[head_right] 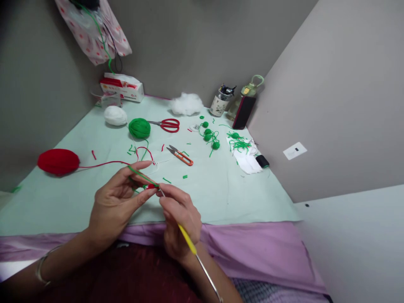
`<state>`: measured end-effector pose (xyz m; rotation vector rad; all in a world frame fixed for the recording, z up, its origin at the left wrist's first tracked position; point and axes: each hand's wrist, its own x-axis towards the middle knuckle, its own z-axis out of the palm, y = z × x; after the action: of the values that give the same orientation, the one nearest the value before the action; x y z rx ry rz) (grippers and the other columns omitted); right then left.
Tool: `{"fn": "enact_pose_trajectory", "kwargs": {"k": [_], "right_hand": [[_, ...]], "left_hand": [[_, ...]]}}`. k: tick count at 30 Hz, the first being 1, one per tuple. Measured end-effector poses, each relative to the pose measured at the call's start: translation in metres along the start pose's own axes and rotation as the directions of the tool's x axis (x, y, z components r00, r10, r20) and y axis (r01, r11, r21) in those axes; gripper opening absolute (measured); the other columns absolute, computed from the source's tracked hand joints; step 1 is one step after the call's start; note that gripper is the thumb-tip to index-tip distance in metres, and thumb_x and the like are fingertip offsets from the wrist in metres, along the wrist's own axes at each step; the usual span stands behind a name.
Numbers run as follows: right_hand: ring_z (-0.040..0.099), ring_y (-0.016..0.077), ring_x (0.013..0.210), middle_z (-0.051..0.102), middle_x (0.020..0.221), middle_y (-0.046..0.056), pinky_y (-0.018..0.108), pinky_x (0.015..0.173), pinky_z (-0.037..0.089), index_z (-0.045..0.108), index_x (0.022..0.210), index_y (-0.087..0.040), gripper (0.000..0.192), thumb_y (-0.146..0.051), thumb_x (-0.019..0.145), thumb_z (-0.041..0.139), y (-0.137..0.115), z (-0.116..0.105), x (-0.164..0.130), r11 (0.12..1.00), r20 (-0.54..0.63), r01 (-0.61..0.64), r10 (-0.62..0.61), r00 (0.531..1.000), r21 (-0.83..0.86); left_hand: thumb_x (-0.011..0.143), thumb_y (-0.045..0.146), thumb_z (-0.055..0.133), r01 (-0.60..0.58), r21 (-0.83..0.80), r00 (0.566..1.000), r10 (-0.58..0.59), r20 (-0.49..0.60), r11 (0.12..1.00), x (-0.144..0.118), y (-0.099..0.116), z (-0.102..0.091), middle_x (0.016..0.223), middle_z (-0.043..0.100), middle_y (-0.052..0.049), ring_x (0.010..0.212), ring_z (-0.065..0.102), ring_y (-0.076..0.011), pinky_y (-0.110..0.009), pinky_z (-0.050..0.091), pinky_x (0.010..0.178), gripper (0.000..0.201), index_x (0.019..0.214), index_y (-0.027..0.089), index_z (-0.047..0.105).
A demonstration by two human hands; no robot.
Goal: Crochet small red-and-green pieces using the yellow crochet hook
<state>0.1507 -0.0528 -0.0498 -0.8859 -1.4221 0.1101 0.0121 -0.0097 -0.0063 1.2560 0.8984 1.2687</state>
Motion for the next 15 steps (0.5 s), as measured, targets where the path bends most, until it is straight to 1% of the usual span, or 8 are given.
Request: {"fn": "enact_pose_trajectory", "kwargs": {"k": [2,5,8,11,13,15], "right_hand": [[0.076,0.0227,0.105,0.075,0.123,0.01,0.043,0.08,0.069,0.066,0.125,-0.027,0.03,-0.016,0.104,0.047,-0.0017,0.0004,0.0006,0.999,-0.007,-0.018,0.019,1.0,0.049],[0.076,0.021,0.102,0.075,0.121,0.01,0.041,0.08,0.068,0.068,0.124,-0.026,0.029,-0.015,0.103,0.051,-0.005,-0.0019,0.0041,0.997,0.024,-0.013,0.011,1.0,0.078],[0.075,0.0206,0.101,0.076,0.117,0.009,0.04,0.081,0.067,0.068,0.122,-0.026,0.028,-0.014,0.103,0.051,-0.0082,-0.006,0.0083,0.998,0.073,-0.04,0.037,0.997,0.046],[0.075,0.0205,0.101,0.076,0.115,0.009,0.04,0.083,0.067,0.069,0.12,-0.026,0.028,-0.013,0.102,0.051,-0.0095,-0.0079,0.0097,0.997,0.092,-0.078,0.076,0.993,0.016],[0.075,0.0203,0.101,0.076,0.115,0.009,0.039,0.083,0.066,0.069,0.12,-0.026,0.029,-0.013,0.102,0.051,-0.0085,-0.0075,0.0088,0.997,0.086,-0.071,0.068,0.994,0.027],[0.075,0.02,0.101,0.075,0.117,0.009,0.038,0.081,0.066,0.07,0.121,-0.027,0.029,-0.013,0.102,0.051,-0.0068,-0.0069,0.0075,0.999,0.077,-0.035,0.033,0.997,0.021]], "left_hand": [[0.086,0.017,0.08,-0.018,0.027,1.0,0.019,-0.005,0.999,-0.001,-0.0014,-0.0001,0.087,0.075,0.004,0.083,0.07,-0.013,-0.024,0.054,0.087,0.043,0.127,0.027,0.07],[0.085,0.017,0.081,-0.021,0.029,1.0,0.022,-0.02,0.999,-0.0009,-0.0011,0.0,0.087,0.076,0.004,0.083,0.07,-0.0138,-0.026,0.055,0.088,0.044,0.126,0.027,0.07],[0.084,0.016,0.081,-0.02,0.002,0.999,0.02,-0.039,1.0,-0.0007,0.0,0.0007,0.088,0.076,0.003,0.083,0.071,-0.0148,-0.027,0.056,0.088,0.044,0.126,0.026,0.071],[0.084,0.017,0.082,-0.03,-0.005,0.998,0.029,-0.049,1.0,-0.0017,-0.0004,0.0008,0.089,0.078,0.002,0.083,0.071,-0.0157,-0.028,0.057,0.086,0.044,0.126,0.026,0.072],[0.084,0.018,0.082,-0.032,0.006,0.998,0.032,-0.047,0.999,-0.0024,-0.0014,0.0003,0.089,0.078,0.002,0.084,0.071,-0.0152,-0.028,0.056,0.088,0.043,0.125,0.027,0.073],[0.084,0.018,0.083,-0.038,0.024,0.998,0.039,-0.049,0.999,-0.0025,-0.0022,-0.0005,0.089,0.078,0.003,0.086,0.071,-0.0143,-0.026,0.055,0.09,0.042,0.124,0.028,0.074]]}}
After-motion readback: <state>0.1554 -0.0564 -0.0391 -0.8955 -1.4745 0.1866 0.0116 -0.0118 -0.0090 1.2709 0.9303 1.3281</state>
